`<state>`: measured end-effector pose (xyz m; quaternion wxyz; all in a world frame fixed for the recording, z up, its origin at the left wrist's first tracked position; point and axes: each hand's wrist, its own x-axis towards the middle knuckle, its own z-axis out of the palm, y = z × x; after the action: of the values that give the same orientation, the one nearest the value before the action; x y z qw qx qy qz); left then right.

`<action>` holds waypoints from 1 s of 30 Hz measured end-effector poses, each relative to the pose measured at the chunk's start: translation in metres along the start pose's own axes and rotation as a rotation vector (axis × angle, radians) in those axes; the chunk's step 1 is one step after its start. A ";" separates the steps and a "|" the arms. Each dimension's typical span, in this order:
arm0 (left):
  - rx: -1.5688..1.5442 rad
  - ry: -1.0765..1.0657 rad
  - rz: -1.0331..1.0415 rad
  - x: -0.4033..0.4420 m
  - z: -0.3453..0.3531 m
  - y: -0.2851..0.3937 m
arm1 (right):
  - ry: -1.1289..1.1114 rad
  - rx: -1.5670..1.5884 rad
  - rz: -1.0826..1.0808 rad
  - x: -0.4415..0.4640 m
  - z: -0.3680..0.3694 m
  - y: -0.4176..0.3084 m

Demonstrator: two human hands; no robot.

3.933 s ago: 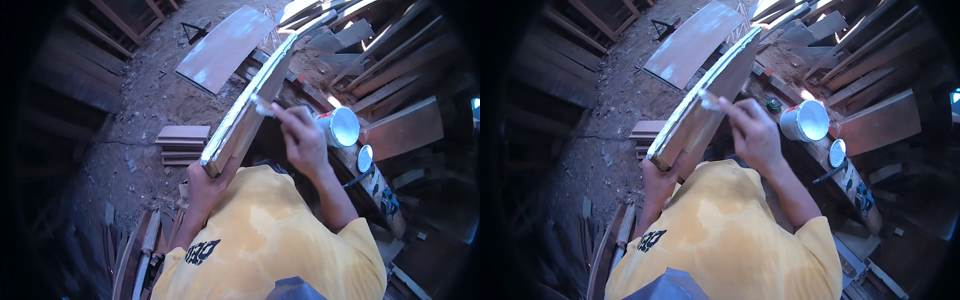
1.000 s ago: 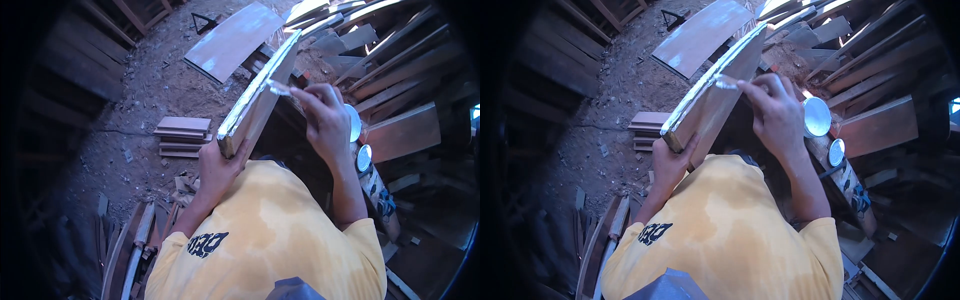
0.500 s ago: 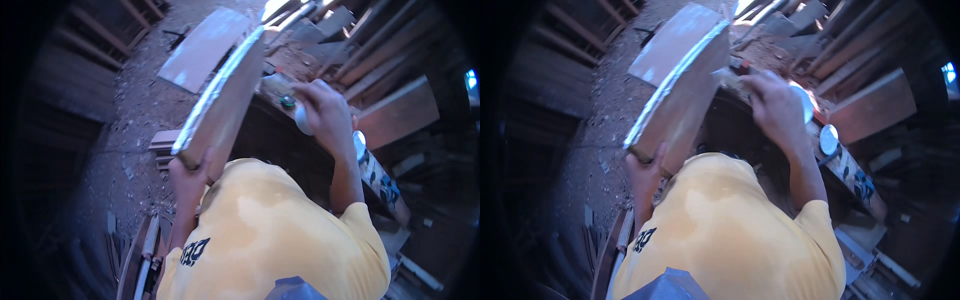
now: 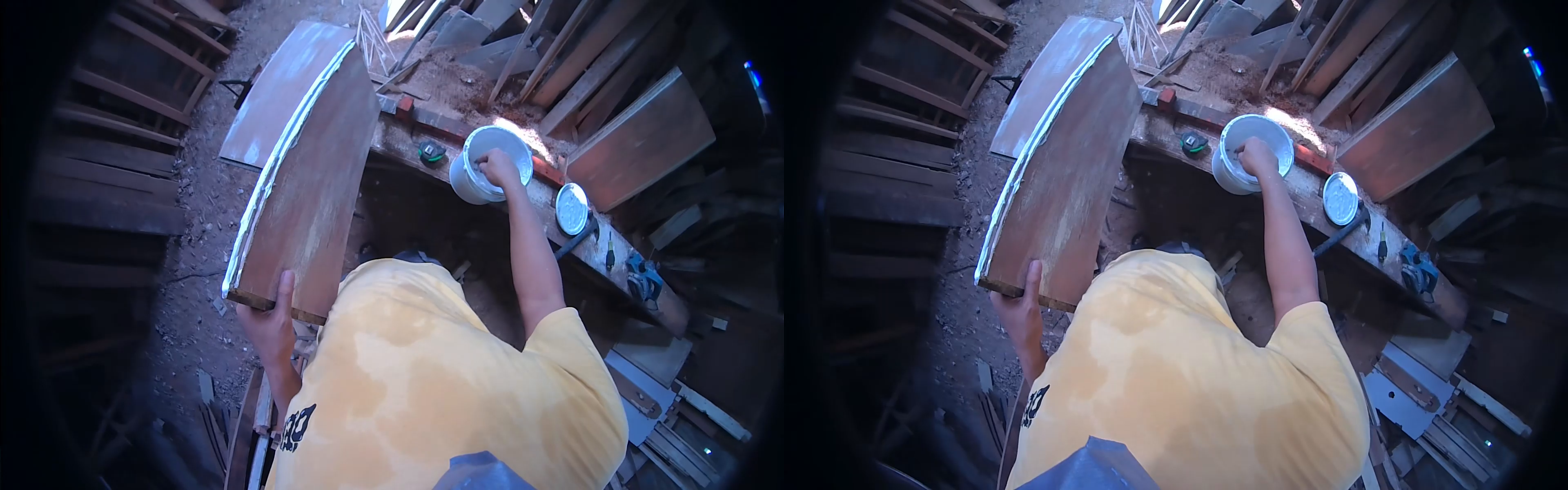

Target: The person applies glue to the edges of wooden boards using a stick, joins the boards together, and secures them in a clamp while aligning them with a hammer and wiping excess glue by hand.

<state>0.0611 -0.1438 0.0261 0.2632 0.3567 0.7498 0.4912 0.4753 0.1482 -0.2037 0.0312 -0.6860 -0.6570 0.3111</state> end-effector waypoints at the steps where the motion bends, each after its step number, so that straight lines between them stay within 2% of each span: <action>1: -0.002 0.007 0.003 -0.001 0.001 0.000 | -0.106 0.112 0.037 0.001 -0.004 0.002; 3: -0.009 0.025 -0.017 -0.003 0.000 -0.001 | -0.247 0.353 0.100 -0.007 -0.018 0.008; 6: 0.036 0.002 -0.012 -0.001 -0.003 0.004 | -0.107 0.682 0.114 -0.053 -0.055 0.002; 8: 0.039 0.004 -0.023 0.001 -0.005 0.002 | -0.089 0.741 0.111 -0.092 -0.079 -0.038; 10: 0.051 0.023 -0.038 0.002 -0.006 0.001 | -0.074 0.984 -0.040 -0.109 -0.080 -0.076; 11: 0.011 -0.003 0.003 0.004 -0.003 0.003 | -0.104 0.982 -0.056 -0.117 -0.077 -0.100; 13: -0.010 -0.036 0.079 0.006 -0.002 0.004 | -0.161 1.238 -0.209 -0.133 -0.063 -0.159; 14: -0.003 -0.009 0.070 0.007 -0.005 0.006 | -0.183 1.279 -0.253 -0.140 -0.051 -0.190; 16: 0.020 -0.101 0.030 0.009 -0.007 0.012 | -0.215 1.407 -0.360 -0.148 -0.021 -0.243; 19: -0.048 -0.098 0.075 0.012 -0.006 0.005 | -0.224 1.409 -0.368 -0.153 0.014 -0.291; 21: -0.079 -0.093 0.091 0.013 -0.006 0.004 | -0.034 1.279 -0.492 -0.151 0.039 -0.304; 22: -0.068 -0.097 0.087 0.013 -0.006 0.007 | -0.039 1.272 -0.493 -0.152 0.049 -0.307; 25: -0.046 -0.108 0.086 0.014 -0.009 0.003 | 0.268 0.890 -0.745 -0.163 0.069 -0.309; 30: 0.014 -0.134 0.087 0.019 -0.013 0.003 | 0.332 0.588 -0.842 -0.193 0.053 -0.303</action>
<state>0.0404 -0.1352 0.0326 0.2885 0.4228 0.7179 0.4719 0.1941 -0.0086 -0.0351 0.4472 -0.3658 -0.7466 0.3297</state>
